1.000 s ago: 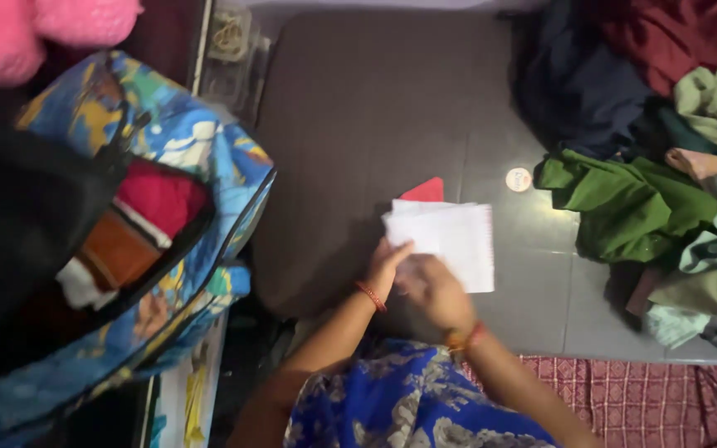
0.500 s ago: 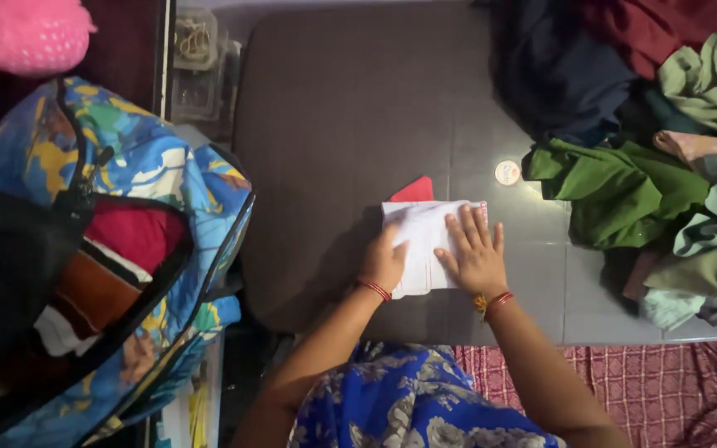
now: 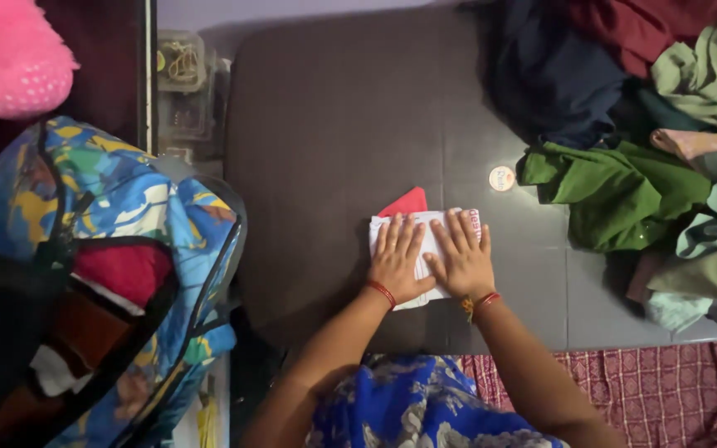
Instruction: The person folds a white and red shirt and places it into a patterned bag. Then, the person folds a dark blue garment on a table, smoothing and aligning the fabric before folding it into a compact rectangle.
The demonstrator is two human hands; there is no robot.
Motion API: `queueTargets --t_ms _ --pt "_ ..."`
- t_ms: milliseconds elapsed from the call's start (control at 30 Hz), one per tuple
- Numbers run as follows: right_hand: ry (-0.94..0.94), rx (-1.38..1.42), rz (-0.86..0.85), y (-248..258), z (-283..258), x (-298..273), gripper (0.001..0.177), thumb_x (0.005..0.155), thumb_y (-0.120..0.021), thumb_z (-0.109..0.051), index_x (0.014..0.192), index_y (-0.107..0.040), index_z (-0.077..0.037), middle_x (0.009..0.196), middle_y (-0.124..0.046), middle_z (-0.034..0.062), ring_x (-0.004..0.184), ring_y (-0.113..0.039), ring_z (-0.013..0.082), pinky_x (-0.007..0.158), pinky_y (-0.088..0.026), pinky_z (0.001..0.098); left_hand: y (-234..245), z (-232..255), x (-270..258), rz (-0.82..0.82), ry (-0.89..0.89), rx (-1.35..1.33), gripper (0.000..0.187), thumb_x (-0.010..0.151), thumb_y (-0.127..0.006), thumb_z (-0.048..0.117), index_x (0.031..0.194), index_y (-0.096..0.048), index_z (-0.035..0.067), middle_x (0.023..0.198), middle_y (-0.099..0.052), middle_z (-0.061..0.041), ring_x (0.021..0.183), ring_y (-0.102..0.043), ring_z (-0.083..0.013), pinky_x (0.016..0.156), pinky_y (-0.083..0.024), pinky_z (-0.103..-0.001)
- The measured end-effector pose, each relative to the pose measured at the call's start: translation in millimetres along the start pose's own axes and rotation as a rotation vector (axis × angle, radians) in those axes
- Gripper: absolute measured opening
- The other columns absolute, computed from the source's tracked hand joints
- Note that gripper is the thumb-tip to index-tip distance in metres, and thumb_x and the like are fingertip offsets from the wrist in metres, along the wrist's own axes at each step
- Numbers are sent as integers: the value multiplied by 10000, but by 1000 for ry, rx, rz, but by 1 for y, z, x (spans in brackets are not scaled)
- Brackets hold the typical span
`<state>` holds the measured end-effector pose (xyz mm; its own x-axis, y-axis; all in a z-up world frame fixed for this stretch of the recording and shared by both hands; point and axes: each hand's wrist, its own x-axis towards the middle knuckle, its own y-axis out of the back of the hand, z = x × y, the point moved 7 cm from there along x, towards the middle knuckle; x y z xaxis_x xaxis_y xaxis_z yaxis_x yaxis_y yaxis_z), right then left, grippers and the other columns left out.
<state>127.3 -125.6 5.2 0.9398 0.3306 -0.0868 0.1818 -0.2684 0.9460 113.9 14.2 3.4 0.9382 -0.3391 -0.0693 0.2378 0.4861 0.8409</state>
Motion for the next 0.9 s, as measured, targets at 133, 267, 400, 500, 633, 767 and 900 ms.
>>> queueTargets --t_ms 133,267,400,500,633,767,900 --pt "-14 32 7 4 -3 -1 713 954 -518 -583 1557 -457 -208 1676 -298 165 1570 -208 362 1215 -137 671 6 4 -4 -14 6 50 1088 716 -719 594 1579 -348 44 1672 -225 -216 1559 -121 -446 1223 -72 -678" --pt "-66 15 34 3 2 1 756 893 -543 -640 1534 -470 -246 1665 -285 186 1549 -194 416 1186 -134 683 7 2 -1 -26 22 48 1067 704 -719 583 1572 -357 79 1669 -213 -216 1549 -99 -473 1178 -20 -749" --pt "-79 24 24 6 1 1 769 892 -544 -651 1540 -467 -246 1667 -276 205 1552 -182 435 1194 -128 686 7 0 -1 -27 8 53 1055 707 -726 584 1567 -368 88 1674 -213 -214 1557 -95 -471 1180 -2 -762" --pt "-75 18 23 8 0 5 802 879 -541 -658 1545 -451 -220 1660 -265 221 1545 -165 457 1182 -121 694 12 2 0 -23 -22 39 1093 680 -745 626 1561 -376 95 1668 -213 -220 1557 -89 -468 1178 8 -765" --pt "-83 -17 25 8 -1 6 810 886 -535 -661 1553 -436 -212 1660 -259 227 1548 -153 462 1185 -118 695 8 0 -2 13 -68 19 1143 656 -764 675 1564 -376 100 1668 -208 -231 1562 -81 -463 1183 17 -764" --pt "-101 -3 10 8 2 8 843 868 -527 -682 1553 -428 -199 1658 -258 217 1545 -149 447 1179 -108 698 7 1 1 -27 -45 35 1167 635 -771 690 1569 -368 117 1675 -196 -223 1564 -69 -445 1187 31 -739" --pt "-95 19 -7 13 11 8 880 813 -661 -636 1520 -435 -165 1612 -329 211 1503 -247 428 1152 -171 659 22 7 3 -118 -7 50 1190 628 -770 694 1566 -341 100 1666 -177 -217 1556 -54 -429 1190 50 -707"
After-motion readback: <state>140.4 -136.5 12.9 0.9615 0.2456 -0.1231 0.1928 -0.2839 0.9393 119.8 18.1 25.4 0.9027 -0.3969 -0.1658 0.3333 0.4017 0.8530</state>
